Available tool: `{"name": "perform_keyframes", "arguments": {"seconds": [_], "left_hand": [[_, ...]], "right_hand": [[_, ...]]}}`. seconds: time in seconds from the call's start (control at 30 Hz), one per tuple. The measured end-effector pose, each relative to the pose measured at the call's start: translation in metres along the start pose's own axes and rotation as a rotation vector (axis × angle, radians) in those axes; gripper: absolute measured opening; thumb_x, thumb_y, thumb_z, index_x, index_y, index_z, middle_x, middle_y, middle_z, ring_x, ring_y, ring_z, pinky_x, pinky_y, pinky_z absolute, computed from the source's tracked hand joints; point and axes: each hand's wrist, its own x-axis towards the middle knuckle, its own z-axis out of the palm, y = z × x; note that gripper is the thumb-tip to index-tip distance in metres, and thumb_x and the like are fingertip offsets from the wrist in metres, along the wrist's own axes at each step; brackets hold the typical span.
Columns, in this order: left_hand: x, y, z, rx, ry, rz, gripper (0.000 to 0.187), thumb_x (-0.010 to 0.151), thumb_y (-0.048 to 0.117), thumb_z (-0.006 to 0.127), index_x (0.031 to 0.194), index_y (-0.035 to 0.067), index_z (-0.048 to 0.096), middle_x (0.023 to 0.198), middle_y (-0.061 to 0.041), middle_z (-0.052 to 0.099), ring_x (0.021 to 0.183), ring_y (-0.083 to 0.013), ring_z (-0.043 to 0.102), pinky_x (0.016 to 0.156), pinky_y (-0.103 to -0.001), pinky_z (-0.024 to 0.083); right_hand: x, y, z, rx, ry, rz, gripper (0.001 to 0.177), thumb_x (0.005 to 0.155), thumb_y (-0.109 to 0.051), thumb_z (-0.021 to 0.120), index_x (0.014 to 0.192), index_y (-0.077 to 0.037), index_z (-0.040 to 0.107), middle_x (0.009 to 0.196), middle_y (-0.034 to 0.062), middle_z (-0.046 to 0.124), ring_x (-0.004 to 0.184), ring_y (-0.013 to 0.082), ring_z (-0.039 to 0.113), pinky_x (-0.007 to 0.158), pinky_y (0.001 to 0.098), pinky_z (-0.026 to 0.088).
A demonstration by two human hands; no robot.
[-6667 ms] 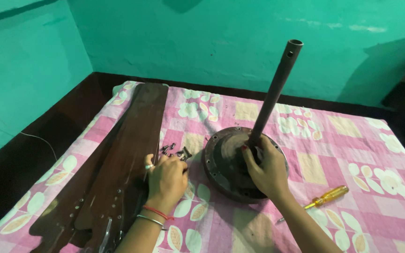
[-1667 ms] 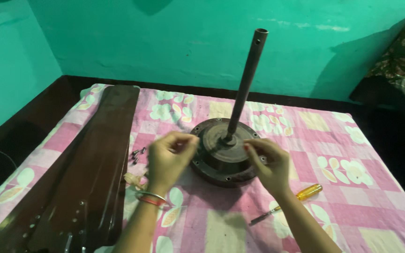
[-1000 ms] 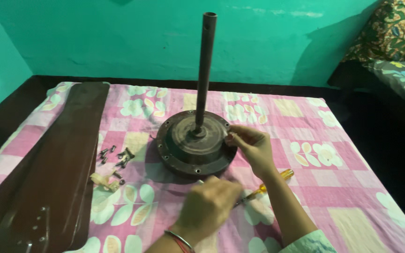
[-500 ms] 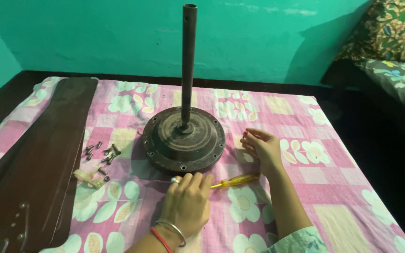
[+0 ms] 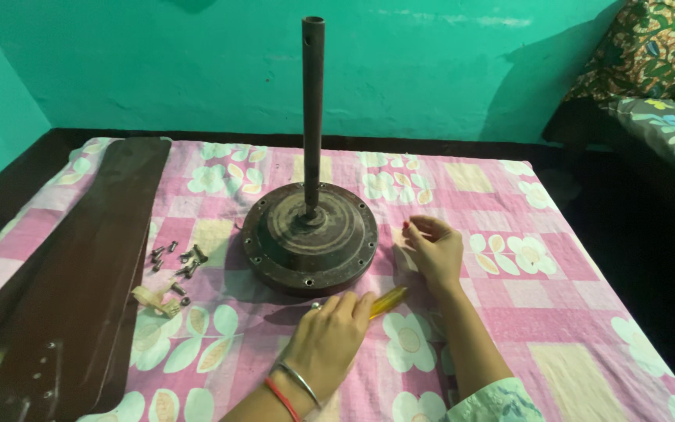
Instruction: The person assembles a ceiling fan motor by inserting a metal rod into the motor housing, aligning the stator and rotor, and securing the assembly with screws using a screwdriver. The person handles the motor housing, metal rod, and screws throughout the process.
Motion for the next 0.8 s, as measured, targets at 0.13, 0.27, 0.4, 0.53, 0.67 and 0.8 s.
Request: {"name": "perform_keyframes", "arguments": {"seconds": [0.13,0.27,0.4,0.53,0.67,0.8], "left_hand": [[0.004,-0.006,-0.032,-0.123,-0.152,-0.208,0.019,0.081,0.017,0.071,0.096,0.006,0.067,0.098,-0.014,0.064,0.091,-0.0347,0.066,0.076,-0.049,0.054],[0.018,-0.026,-0.093,-0.303,-0.088,-0.246,0.026,0.076,0.019,0.076,0.096,0.004,0.068,0.09,-0.017,0.072,0.085,-0.0342,0.07,0.076,-0.046,0.056],[0.034,-0.041,-0.161,-0.504,-0.013,-0.381,0.036,0.079,0.018,0.074,0.112,0.007,0.065,0.087,-0.012,0.08,0.077,-0.0243,0.081,0.07,-0.036,0.063],[0.041,-0.049,-0.204,-0.371,0.343,-0.374,0.087,0.083,0.013,0.077,0.155,0.017,0.028,0.091,-0.013,0.078,0.075,-0.0236,0.079,0.062,-0.036,0.062],[0.039,-0.049,-0.214,-0.498,0.544,-0.32,0.099,0.086,0.007,0.077,0.161,0.024,0.015,0.092,-0.011,0.079,0.078,-0.021,0.081,0.064,-0.032,0.065],[0.041,-0.051,-0.211,-0.53,0.548,-0.397,0.101,0.084,0.006,0.078,0.161,0.028,0.015,0.093,-0.011,0.079,0.077,-0.0211,0.082,0.062,-0.033,0.065]], "right_hand": [[-0.004,-0.029,0.017,0.198,0.041,-0.159,0.024,0.093,-0.008,0.073,0.115,0.001,0.071,0.1,0.0106,0.077,0.089,0.0154,0.075,0.078,0.0299,0.064],[-0.022,-0.06,0.05,0.28,-0.142,-0.259,0.025,0.093,-0.004,0.072,0.117,0.001,0.071,0.102,0.011,0.078,0.089,0.0153,0.076,0.08,0.0307,0.064],[-0.049,-0.082,0.067,0.161,-0.564,-0.127,0.019,0.092,-0.002,0.074,0.111,0.001,0.075,0.097,0.0114,0.08,0.083,0.0136,0.075,0.07,0.0293,0.062],[-0.065,-0.093,0.08,0.02,-0.787,-0.061,0.016,0.088,-0.001,0.077,0.104,0.0,0.078,0.098,0.0096,0.08,0.089,0.0128,0.077,0.078,0.0268,0.064],[-0.063,-0.1,0.076,-0.067,-0.763,0.021,0.018,0.084,-0.001,0.078,0.102,-0.002,0.079,0.096,0.0078,0.081,0.085,0.0121,0.078,0.07,0.0253,0.064],[-0.066,-0.097,0.077,-0.116,-0.776,-0.051,0.017,0.085,-0.002,0.08,0.102,-0.001,0.08,0.097,0.008,0.082,0.087,0.0113,0.078,0.077,0.0241,0.065]]}}
